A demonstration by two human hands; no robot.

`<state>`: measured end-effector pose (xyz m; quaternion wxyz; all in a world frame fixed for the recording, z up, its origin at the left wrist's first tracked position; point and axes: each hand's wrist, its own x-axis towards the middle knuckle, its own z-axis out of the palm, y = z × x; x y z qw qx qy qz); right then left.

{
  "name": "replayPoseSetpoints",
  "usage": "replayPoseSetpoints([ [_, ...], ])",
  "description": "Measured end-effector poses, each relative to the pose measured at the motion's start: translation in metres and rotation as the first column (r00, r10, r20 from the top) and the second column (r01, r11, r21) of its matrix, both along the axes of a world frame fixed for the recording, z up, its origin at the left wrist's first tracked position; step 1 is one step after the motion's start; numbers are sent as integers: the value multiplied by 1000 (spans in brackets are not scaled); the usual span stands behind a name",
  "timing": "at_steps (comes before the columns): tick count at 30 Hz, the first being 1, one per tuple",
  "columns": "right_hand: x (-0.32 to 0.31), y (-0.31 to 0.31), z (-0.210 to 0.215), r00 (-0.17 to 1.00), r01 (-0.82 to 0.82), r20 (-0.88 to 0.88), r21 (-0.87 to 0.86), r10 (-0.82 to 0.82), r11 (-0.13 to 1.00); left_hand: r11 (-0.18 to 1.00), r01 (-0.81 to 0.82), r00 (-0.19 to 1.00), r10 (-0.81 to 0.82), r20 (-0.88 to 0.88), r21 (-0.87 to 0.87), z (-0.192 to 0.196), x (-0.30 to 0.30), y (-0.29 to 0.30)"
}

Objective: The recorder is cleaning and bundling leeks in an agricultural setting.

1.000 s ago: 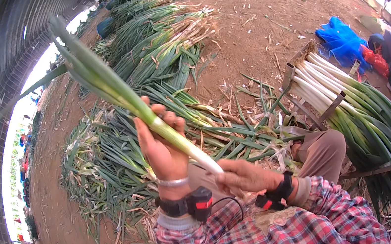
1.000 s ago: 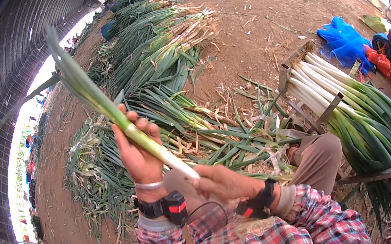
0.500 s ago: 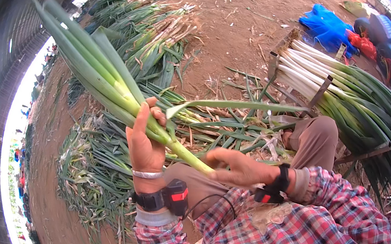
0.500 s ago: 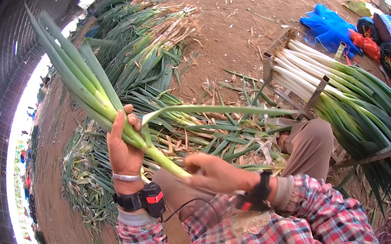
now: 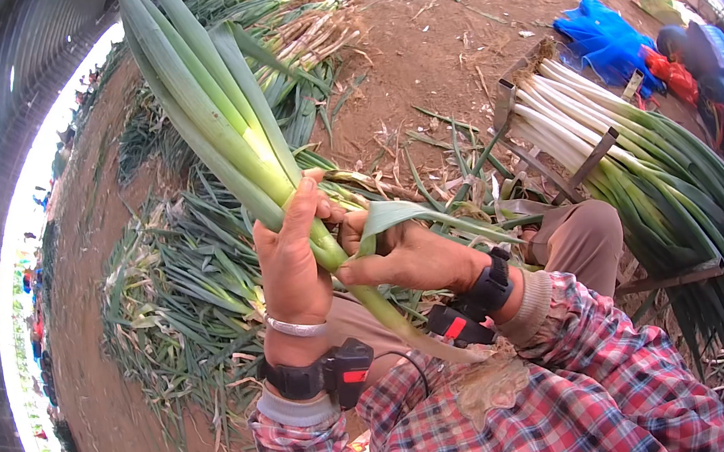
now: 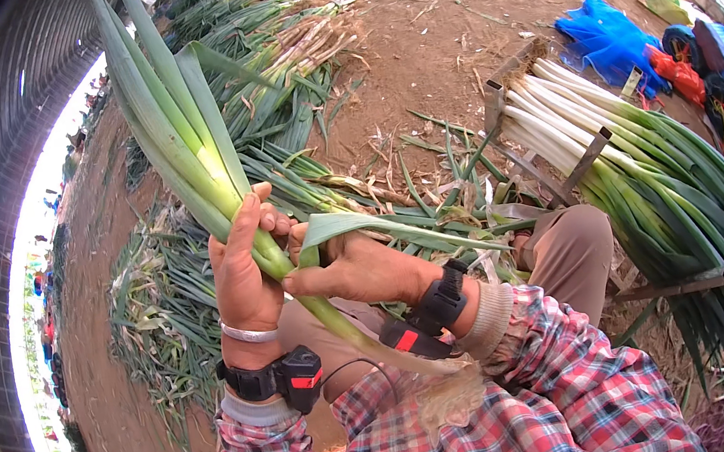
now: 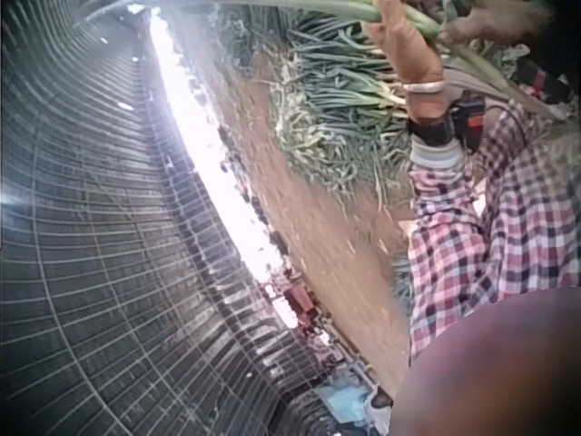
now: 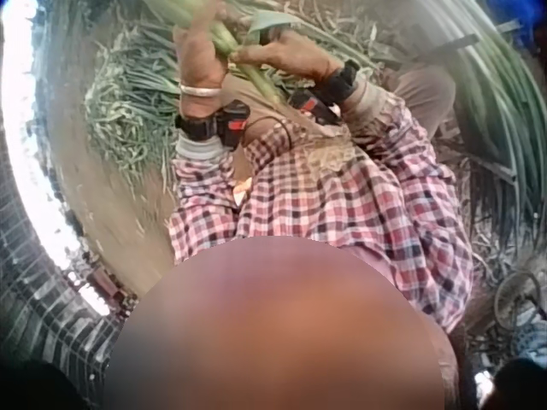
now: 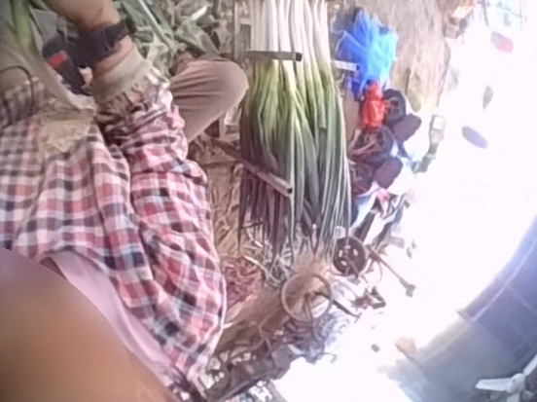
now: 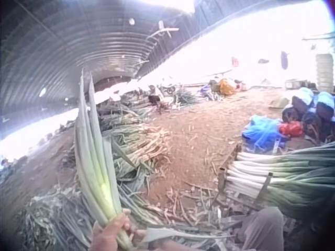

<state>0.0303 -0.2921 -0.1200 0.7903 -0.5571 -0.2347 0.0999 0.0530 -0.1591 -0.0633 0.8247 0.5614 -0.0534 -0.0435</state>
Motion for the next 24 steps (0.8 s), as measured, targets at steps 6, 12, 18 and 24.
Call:
replayPoseSetpoints([
  [6, -16, -20, 4, 999, 27, -10, -290, -31, 957, 991, -81, 997, 81, 4, 104, -13, 10, 2],
  [12, -64, -84, -81, 859, -369, -466, -279, 211, 887, 948, -314, 948, 310, -67, -59, -1, 31, 41],
  [18, -58, -135, -184, 883, -422, -411, -907, 226, 1, 916, -377, 926, 375, -42, -138, 5, 29, 61],
  [24, -21, -81, -95, 958, 144, 248, -848, 143, 510, 923, -299, 947, 319, 47, -243, 8, 16, 53],
])
